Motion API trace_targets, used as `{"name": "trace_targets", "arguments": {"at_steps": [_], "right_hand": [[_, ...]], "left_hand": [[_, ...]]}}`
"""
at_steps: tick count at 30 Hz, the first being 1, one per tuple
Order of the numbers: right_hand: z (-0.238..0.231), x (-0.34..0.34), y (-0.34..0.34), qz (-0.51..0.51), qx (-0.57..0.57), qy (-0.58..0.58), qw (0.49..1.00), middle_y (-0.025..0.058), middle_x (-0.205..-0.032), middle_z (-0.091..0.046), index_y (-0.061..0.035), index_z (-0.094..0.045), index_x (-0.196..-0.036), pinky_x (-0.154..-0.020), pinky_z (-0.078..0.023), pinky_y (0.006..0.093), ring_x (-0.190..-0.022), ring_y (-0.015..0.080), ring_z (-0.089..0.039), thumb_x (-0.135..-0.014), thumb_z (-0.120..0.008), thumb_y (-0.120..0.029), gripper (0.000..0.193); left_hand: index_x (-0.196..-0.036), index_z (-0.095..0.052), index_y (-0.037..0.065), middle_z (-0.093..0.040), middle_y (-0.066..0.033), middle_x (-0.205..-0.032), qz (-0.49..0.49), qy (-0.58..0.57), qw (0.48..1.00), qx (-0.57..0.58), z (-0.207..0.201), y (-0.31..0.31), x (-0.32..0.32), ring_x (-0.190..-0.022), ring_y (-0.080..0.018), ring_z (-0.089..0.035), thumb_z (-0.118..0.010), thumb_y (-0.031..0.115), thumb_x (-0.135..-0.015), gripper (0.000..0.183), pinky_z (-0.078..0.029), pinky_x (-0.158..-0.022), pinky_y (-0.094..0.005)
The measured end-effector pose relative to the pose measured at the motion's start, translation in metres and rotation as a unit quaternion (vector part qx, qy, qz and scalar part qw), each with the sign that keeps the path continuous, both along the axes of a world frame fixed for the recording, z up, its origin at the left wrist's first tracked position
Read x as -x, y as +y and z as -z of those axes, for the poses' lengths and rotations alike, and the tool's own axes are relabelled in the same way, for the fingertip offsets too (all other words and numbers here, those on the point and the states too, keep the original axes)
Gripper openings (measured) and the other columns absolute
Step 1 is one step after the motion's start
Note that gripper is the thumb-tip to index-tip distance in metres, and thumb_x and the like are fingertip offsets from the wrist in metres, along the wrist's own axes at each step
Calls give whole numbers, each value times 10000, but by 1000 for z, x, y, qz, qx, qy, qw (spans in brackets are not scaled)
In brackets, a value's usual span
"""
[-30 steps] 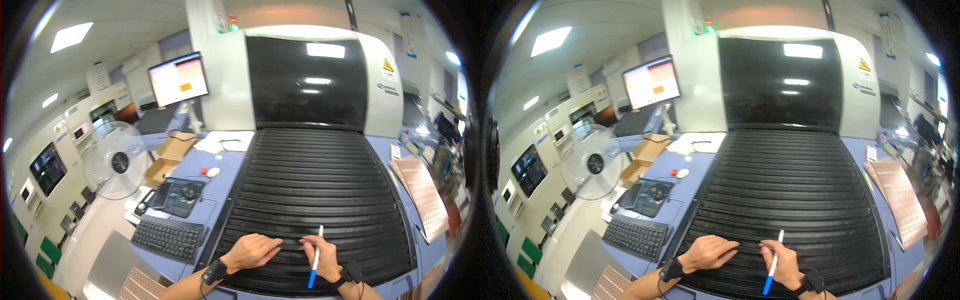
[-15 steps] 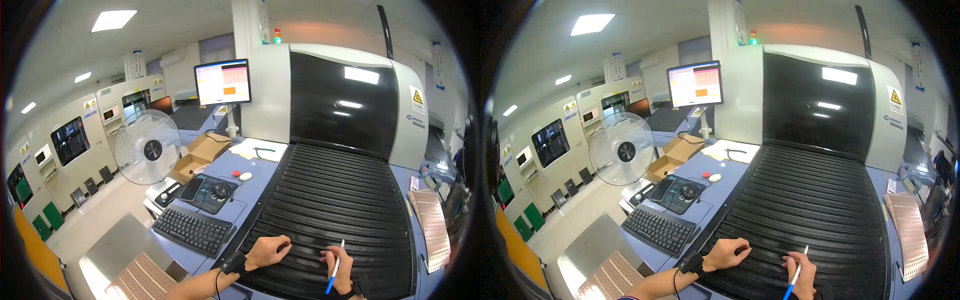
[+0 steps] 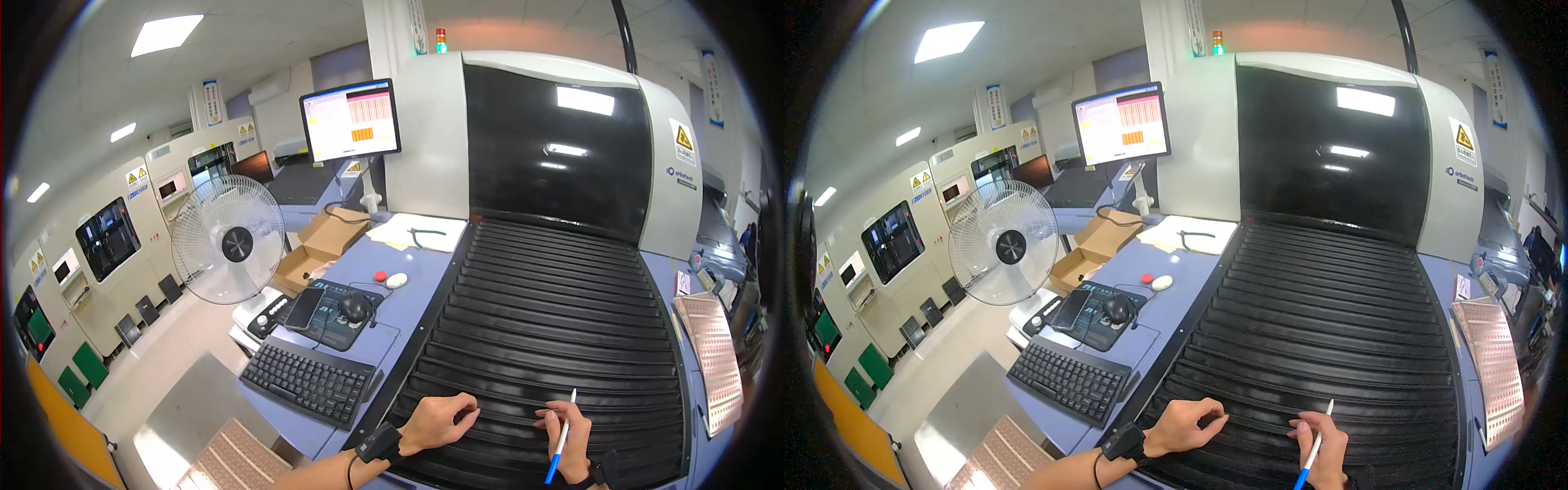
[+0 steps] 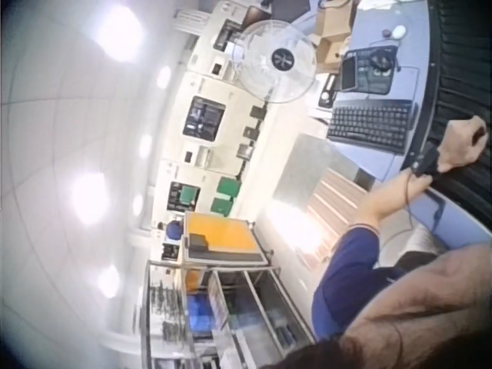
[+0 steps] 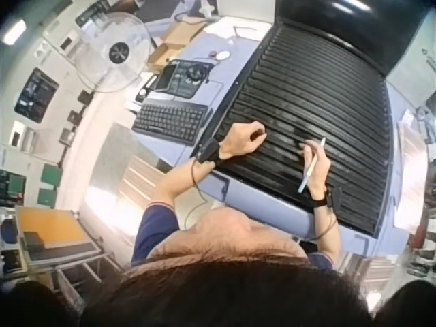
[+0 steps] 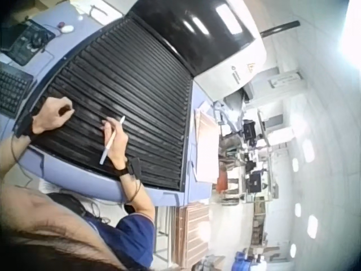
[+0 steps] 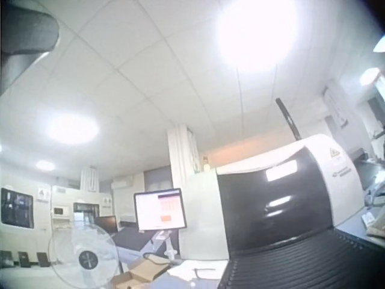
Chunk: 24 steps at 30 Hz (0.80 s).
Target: Inspecting and marking copper-plated metal sheets at a fabrication machine.
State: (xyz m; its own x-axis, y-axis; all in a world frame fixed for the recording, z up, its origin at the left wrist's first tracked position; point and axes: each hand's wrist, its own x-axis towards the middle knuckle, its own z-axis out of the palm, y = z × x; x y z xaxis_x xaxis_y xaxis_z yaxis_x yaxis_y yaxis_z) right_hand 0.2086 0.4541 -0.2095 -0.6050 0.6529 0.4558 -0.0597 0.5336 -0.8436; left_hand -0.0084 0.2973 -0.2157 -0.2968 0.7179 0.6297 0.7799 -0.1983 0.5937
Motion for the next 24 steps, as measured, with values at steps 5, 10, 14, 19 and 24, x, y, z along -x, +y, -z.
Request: {"name": "trace_targets", "arguments": {"at_steps": [5,10,14,19,24], "right_hand": [[0,5,0,6,18,-24,1000,194,-869,-735,80,-590,-1089,-665,-590,295,-732,211,-733,-1005,-586,-99,198],[5,-3,4,60,60,-40,996,185,-888,-728,63,-582,-1094,-682,-583,303,-739,188,-712,-988,-584,-59,162],[-18,0,6,29,3,-99,995,165,-1015,-748,40,-630,-1184,-769,-575,296,-862,210,-736,-1013,-609,-108,227],[-6,10,11,87,30,-90,992,167,-972,-735,44,-602,-1156,-765,-576,307,-848,203,-723,-969,-628,-77,224],[-2,8,25,133,-32,-56,989,134,-1030,-715,6,-592,-1126,-769,-541,282,-906,178,-688,-837,-626,66,297]], "left_hand": [[-891,-666,37,-720,-80,-757,-4,21,1000,0,-4,-2,9,-631,-205,-706,-768,72,-840,119,-554,-584,-279],[-861,-676,48,-710,-62,-740,-21,64,998,-18,-9,0,16,-602,-210,-686,-773,59,-811,109,-542,-560,-287],[-849,-686,67,-703,-39,-731,-58,121,990,-33,-11,0,26,-593,-194,-674,-781,50,-787,115,-538,-556,-282],[-832,-693,67,-702,-37,-728,-70,129,988,-42,-19,-2,29,-588,-192,-670,-782,45,-776,107,-537,-552,-279],[-807,-692,58,-703,-57,-707,-105,125,986,-40,-22,-5,32,-571,-202,-674,-778,35,-762,101,-535,-536,-277]]}}
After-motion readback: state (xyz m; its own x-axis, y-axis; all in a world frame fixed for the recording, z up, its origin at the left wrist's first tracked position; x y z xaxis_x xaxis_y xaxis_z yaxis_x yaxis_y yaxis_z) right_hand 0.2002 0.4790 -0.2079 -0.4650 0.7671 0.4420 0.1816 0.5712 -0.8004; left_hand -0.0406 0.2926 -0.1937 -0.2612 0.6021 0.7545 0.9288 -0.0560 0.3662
